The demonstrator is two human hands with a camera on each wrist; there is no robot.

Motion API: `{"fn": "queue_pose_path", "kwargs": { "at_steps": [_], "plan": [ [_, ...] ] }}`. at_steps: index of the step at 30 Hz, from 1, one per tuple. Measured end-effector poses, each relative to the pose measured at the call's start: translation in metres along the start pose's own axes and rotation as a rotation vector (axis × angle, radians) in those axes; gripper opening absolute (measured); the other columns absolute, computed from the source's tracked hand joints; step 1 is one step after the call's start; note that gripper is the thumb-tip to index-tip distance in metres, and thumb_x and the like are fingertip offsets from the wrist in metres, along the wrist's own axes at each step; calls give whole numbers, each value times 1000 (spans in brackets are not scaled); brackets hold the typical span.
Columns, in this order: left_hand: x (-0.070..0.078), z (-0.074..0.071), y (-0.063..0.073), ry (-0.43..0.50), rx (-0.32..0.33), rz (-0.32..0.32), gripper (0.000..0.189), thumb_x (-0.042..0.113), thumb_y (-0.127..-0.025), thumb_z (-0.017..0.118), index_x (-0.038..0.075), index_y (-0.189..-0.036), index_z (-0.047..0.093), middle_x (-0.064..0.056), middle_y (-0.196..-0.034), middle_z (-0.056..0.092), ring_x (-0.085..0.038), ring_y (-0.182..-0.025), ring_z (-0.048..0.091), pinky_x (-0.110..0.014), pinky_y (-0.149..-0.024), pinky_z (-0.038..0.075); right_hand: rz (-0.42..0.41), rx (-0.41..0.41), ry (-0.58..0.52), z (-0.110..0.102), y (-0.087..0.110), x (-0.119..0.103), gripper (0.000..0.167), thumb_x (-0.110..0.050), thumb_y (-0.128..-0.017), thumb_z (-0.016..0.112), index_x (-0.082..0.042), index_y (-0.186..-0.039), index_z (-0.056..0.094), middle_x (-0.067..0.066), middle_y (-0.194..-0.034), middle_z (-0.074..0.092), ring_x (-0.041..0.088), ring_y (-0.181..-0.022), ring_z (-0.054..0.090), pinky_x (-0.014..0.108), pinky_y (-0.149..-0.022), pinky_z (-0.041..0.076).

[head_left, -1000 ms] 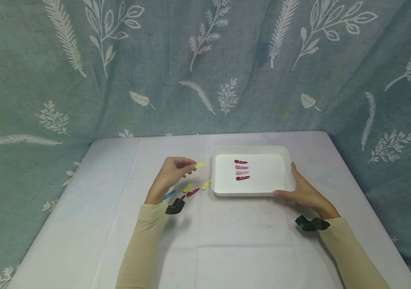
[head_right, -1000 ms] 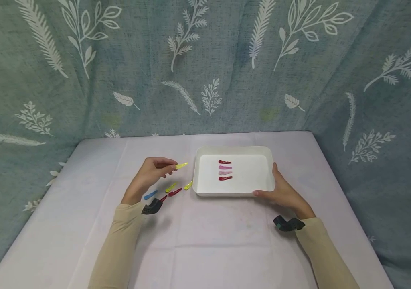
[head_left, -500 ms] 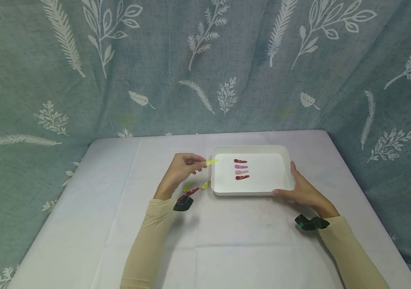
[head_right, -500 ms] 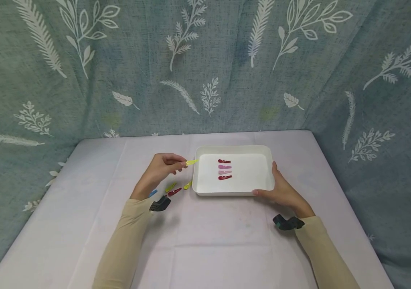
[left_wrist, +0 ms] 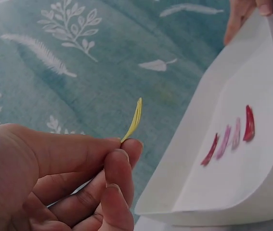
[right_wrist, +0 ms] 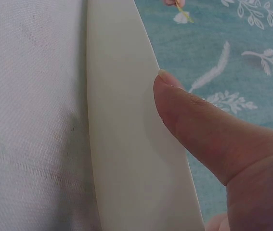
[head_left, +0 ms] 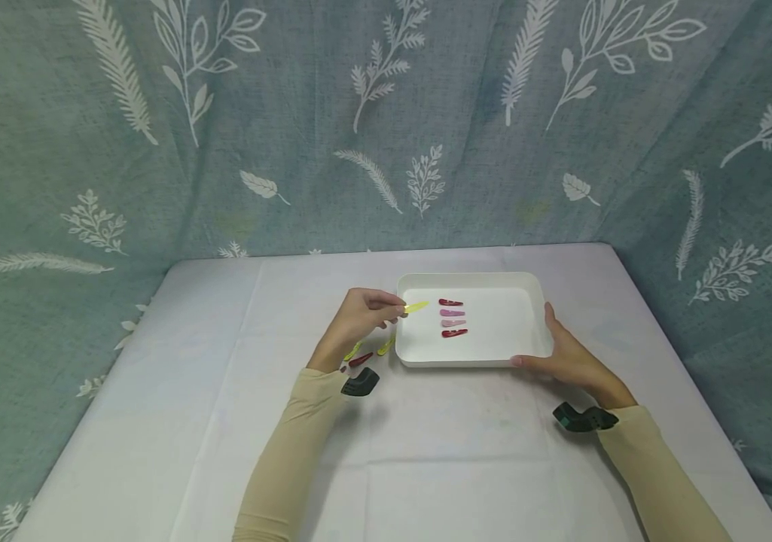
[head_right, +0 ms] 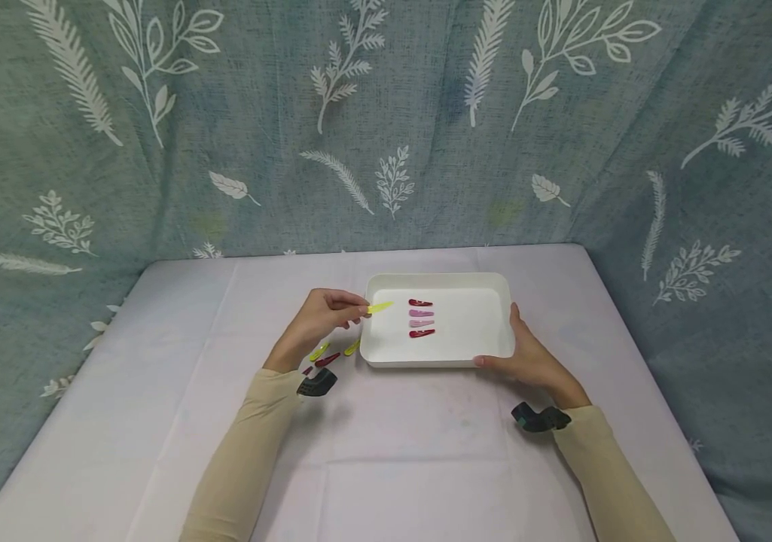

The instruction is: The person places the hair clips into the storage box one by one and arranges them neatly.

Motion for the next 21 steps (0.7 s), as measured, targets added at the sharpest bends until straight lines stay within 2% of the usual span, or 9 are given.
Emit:
{"fn": "queue_pose_path", "kwargs": {
  "at_steps": [4,11,17,21],
  "plan": [
    [3,9,-2,11,-24,11,17,18,-95,75,9,-110,78,-8,-106,80,-19,-92,70,-36,-85,57,-4,0,6,0,0,0,142,-48,-81,86,-5,-160,-24,30,-170,-11,54,-158,1,73,-121,12],
    [6,22,-5,-15,-47,-1,15,16,-95,74,10,-108,79,-8,-103,81,-30,-97,72,-37,-82,57,-3,-4,-2,0,0,1,141,-48,-81,86,-6,-160,-24,29,-171,-12,53,-158,0,73,-122,12],
    [11,32,-9,-64,-74,35,16,14,-97,71,7,-110,78,-9,-104,81,-19,-89,72,-32,-80,57,-6,-2,-4,0,0,0,141,-46,-81,86,-5,-160,-23,29,-171,-12,53,-158,0,73,-122,12],
    [11,40,-10,-67,-91,26,15,13,-97,72,8,-109,78,-9,-103,81,-16,-86,71,-30,-78,56,-5,0,-2,0,0,1,141,-47,-81,86,-5,-160,-23,30,-170,-11,54,-158,1,73,-121,12]
  ]
}}
Point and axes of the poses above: each hand's wrist, its own y-axis away from the middle knuckle, its own z-axis out of the palm, x = y × z, the point moved 10 cm from there along -y, towards the middle knuckle
